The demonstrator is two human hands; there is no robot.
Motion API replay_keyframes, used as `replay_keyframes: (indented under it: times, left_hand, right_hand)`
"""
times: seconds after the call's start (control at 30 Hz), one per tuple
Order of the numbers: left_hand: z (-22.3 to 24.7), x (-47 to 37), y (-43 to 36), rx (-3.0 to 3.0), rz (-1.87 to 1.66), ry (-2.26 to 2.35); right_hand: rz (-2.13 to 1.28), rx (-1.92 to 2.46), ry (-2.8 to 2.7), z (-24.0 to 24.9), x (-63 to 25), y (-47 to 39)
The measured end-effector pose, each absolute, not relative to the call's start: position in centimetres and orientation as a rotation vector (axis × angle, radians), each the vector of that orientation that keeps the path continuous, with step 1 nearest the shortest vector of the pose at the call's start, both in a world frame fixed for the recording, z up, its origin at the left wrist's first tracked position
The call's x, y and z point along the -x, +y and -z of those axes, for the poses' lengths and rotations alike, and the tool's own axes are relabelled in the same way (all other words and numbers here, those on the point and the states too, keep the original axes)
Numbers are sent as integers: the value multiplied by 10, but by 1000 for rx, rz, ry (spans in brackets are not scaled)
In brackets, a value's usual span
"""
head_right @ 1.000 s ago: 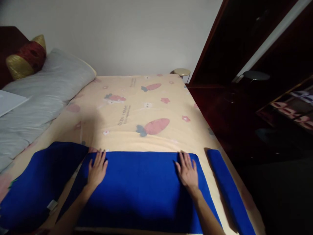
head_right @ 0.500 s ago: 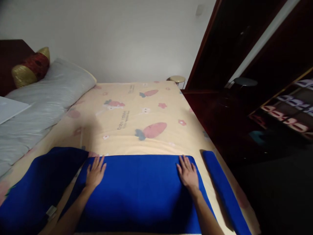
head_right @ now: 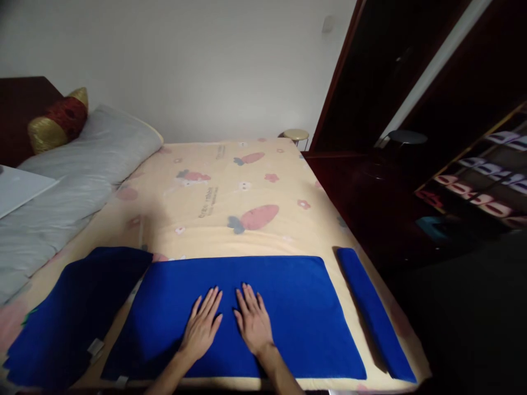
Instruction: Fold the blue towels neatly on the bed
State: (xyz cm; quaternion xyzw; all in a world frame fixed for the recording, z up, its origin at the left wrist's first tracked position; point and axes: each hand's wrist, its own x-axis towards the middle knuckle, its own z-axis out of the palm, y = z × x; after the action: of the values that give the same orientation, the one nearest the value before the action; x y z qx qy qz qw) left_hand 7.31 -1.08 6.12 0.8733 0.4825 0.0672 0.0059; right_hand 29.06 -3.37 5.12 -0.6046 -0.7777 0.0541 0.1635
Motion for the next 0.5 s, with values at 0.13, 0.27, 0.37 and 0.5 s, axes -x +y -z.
replay_keyframes:
  times: [0.13, 0.27, 0.37, 0.5]
  left_hand:
    - [-41, 60, -29, -2608, -213, 1895]
    - [-32, 164, -46, -2503, -274, 2059]
    - [-46, 165, -48, -2411, -186, 2068]
    - [-76, 101, -40, -2443, -175, 1989]
  right_hand:
    - [-143, 1929, -2110, -38, -410, -81]
    - [-148, 2042, -1954, -29, -508, -127]
    - [-86, 2025, -1889, -32, -515, -138]
    - [-52, 1982, -1932, -48, -460, -124]
